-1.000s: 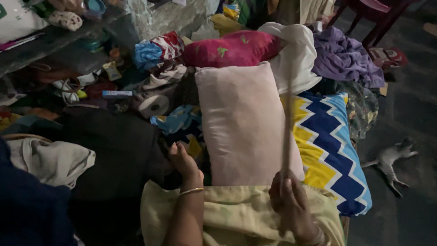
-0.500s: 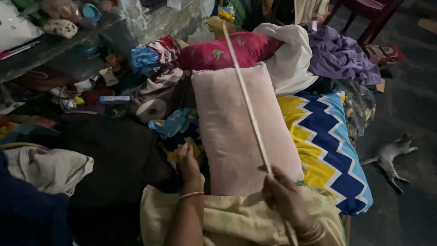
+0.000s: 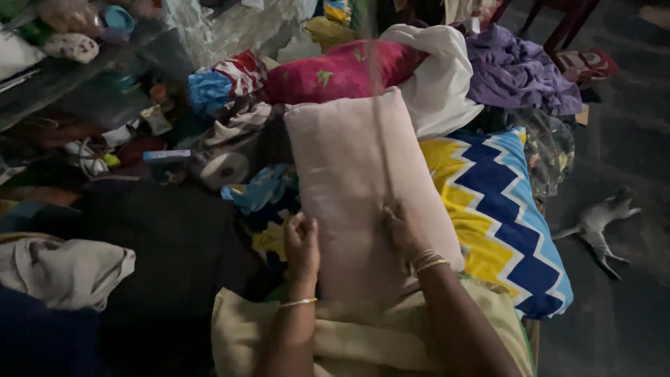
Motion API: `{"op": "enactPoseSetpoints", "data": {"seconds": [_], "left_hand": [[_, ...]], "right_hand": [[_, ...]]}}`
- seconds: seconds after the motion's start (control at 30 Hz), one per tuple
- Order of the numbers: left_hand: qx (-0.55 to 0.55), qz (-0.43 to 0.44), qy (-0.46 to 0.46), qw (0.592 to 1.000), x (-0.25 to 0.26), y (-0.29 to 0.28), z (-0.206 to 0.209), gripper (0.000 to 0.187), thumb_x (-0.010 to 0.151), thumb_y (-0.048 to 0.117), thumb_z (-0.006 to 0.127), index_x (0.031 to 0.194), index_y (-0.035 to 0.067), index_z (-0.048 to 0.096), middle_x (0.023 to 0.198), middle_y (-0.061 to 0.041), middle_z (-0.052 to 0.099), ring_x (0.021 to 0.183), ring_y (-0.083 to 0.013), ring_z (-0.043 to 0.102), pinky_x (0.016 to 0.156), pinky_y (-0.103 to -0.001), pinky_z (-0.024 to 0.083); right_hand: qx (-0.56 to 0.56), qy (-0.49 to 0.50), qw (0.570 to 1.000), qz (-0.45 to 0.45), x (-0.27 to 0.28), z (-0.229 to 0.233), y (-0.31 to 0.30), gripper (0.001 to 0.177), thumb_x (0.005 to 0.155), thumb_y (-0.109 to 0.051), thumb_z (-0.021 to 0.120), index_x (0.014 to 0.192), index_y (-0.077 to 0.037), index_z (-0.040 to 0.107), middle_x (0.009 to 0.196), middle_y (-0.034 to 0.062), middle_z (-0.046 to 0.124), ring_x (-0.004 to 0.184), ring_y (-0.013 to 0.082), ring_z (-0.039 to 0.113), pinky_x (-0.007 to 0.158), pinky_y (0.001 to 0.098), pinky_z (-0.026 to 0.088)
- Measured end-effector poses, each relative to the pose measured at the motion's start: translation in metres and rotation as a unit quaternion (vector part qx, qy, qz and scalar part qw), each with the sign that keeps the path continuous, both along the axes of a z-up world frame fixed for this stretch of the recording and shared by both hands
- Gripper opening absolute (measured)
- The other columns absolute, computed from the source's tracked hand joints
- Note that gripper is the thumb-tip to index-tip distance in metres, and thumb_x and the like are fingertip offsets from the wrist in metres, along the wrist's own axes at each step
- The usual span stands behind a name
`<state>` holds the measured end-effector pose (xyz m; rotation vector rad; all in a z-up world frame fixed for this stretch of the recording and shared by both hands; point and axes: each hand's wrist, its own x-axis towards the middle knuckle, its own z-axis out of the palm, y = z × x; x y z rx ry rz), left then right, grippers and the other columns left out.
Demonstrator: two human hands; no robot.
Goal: The person stuffs a pillow with a blue, yellow, and white zigzag patterned cover. They then use a long wooden stick to repeatedly press and smooth the surface of a plain beige pillow.
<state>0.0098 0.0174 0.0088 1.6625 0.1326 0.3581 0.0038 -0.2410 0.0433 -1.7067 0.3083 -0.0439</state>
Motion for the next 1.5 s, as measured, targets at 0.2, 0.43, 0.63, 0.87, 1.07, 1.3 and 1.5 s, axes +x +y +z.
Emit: {"op": "enactPoseSetpoints", "data": {"seconds": [0.2, 0.43, 0.63, 0.87, 1.07, 1.3, 1.5], "left_hand": [[0.413, 0.065, -0.260, 0.871, -0.029, -0.021, 0.048, 0.073, 0.096, 0.037, 0.065, 0.153, 0.000, 0.036, 0.158, -0.026, 0.037, 0.146, -0.0474, 0.035, 0.119, -0.062, 0.023], [0.416, -0.189, -0.173, 0.872, -0.018, -0.037, 0.023, 0.070, 0.099, 0.036, 0.053, 0.160, 0.006, 0.035, 0.166, -0.017, 0.034, 0.155, -0.0332, 0.028, 0.125, -0.056, 0.017], [0.464, -0.187, -0.151, 0.853, -0.010, -0.039, 0.017, 0.063, 0.102, 0.042, 0.049, 0.158, 0.015, 0.038, 0.166, -0.009, 0.033, 0.154, -0.0270, 0.027, 0.122, -0.057, 0.015], [0.453, -0.157, -0.165, 0.862, -0.008, -0.043, 0.008, 0.063, 0.098, 0.042, 0.054, 0.155, 0.018, 0.044, 0.165, -0.007, 0.037, 0.152, -0.0257, 0.032, 0.121, -0.057, 0.020], [0.492, -0.175, -0.126, 0.843, 0.001, -0.039, -0.009, 0.065, 0.097, 0.046, 0.056, 0.154, 0.016, 0.044, 0.161, -0.009, 0.038, 0.150, -0.0292, 0.032, 0.122, -0.058, 0.021], [0.466, -0.150, -0.161, 0.857, 0.000, -0.041, 0.016, 0.068, 0.101, 0.049, 0.051, 0.158, 0.015, 0.038, 0.167, -0.011, 0.032, 0.154, -0.0323, 0.027, 0.120, -0.058, 0.018], [0.484, -0.149, -0.076, 0.859, 0.057, -0.069, 0.056, 0.077, 0.100, 0.051, 0.049, 0.162, 0.010, 0.028, 0.168, -0.015, 0.022, 0.153, -0.0362, 0.018, 0.121, -0.061, 0.011]], "right_hand": [[0.144, 0.010, 0.988, 0.057, 0.005, -0.010, -0.003, 0.026, 0.095, -0.014, 0.065, 0.120, -0.010, 0.058, 0.083, -0.0002, 0.059, 0.067, 0.0106, 0.056, 0.057, 0.0262, 0.047], [0.195, -0.104, 0.970, 0.103, -0.038, 0.042, 0.003, 0.023, 0.099, 0.002, 0.066, 0.120, 0.006, 0.055, 0.087, 0.0063, 0.053, 0.064, 0.0135, 0.053, 0.053, 0.0273, 0.044], [0.087, -0.237, 0.967, -0.036, -0.071, 0.084, -0.004, 0.081, 0.091, 0.011, 0.051, 0.166, -0.013, 0.035, 0.116, 0.0031, 0.059, 0.064, 0.0119, 0.054, 0.052, 0.0296, 0.051], [-0.236, -0.172, 0.956, -0.017, -0.042, 0.028, 0.037, 0.062, 0.096, 0.000, 0.056, 0.156, -0.010, 0.044, 0.108, 0.0146, 0.062, 0.083, 0.0287, 0.061, 0.071, 0.0394, 0.053], [-0.348, -0.112, 0.931, 0.020, -0.030, 0.040, 0.040, 0.060, 0.095, -0.010, 0.060, 0.153, -0.012, 0.048, 0.103, 0.0243, 0.069, 0.091, 0.0409, 0.067, 0.078, 0.0465, 0.055], [-0.384, -0.304, 0.864, -0.120, -0.066, 0.095, 0.028, 0.058, 0.102, -0.007, 0.060, 0.158, -0.010, 0.044, 0.107, 0.0234, 0.064, 0.089, 0.0378, 0.065, 0.079, 0.0445, 0.052], [-0.377, -0.286, 0.863, -0.178, -0.050, 0.080, 0.021, 0.065, 0.101, 0.000, 0.056, 0.162, -0.007, 0.036, 0.108, 0.0275, 0.062, 0.086, 0.0367, 0.065, 0.074, 0.0444, 0.051]]}}
